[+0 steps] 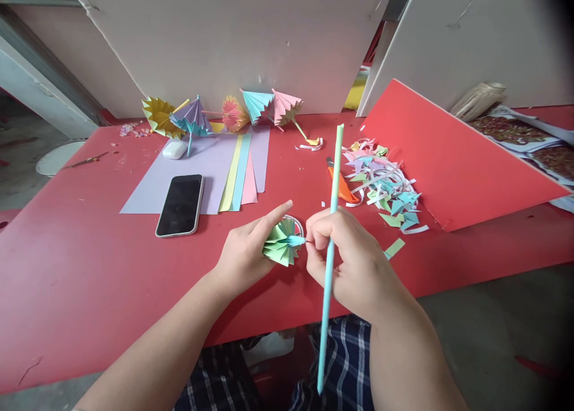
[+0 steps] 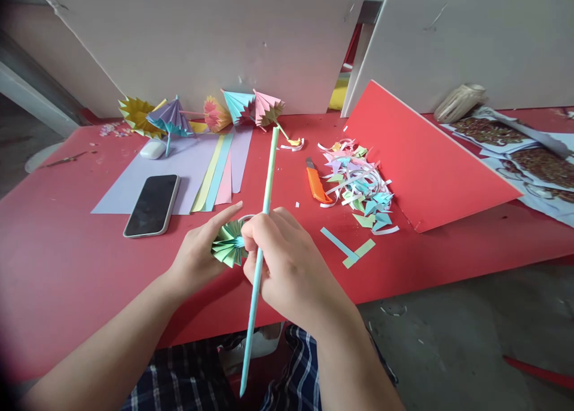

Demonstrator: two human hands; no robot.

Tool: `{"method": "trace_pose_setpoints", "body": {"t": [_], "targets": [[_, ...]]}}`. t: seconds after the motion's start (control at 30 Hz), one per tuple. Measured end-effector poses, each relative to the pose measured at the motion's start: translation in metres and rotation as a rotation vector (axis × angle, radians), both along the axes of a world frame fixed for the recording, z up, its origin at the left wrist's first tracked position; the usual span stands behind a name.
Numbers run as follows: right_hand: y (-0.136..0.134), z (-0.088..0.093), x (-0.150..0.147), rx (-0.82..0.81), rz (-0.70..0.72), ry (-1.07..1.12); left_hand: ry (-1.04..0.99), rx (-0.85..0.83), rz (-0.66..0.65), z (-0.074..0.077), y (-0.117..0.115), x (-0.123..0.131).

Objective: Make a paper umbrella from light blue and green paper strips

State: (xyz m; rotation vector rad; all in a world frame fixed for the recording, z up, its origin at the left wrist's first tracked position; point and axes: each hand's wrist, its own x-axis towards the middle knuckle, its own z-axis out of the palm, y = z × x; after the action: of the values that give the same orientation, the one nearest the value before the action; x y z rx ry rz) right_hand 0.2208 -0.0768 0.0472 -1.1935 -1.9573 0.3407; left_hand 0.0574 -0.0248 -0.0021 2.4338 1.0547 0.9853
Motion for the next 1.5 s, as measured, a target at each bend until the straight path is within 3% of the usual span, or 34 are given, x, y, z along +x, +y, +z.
{"method": "trace_pose_setpoints", "body": {"t": [0.87, 1.13, 1.27, 1.4, 1.5], "targets": [[0.001, -0.002, 0.000, -0.029, 0.000, 0.011, 0.028, 0.059, 0.002, -0.002, 0.000, 0.000], [-0.001, -0.002, -0.002, -0.019, 0.010, 0.112, 0.006, 0.088, -0.005, -0.002, 0.000, -0.001], [-0.002, 0.003, 0.004, 0.061, -0.049, 0.228, 0.034, 0.055, 0.028, -0.003, 0.000, -0.002], [-0.002, 0.008, 0.008, 0.177, -0.118, 0.281, -0.035, 0.078, 0.028, -0.002, -0.001, -0.002], [-0.002, 0.009, 0.008, 0.122, -0.124, 0.175, -0.140, 0.167, -0.006, -0.001, -0.001, -0.001]]}}
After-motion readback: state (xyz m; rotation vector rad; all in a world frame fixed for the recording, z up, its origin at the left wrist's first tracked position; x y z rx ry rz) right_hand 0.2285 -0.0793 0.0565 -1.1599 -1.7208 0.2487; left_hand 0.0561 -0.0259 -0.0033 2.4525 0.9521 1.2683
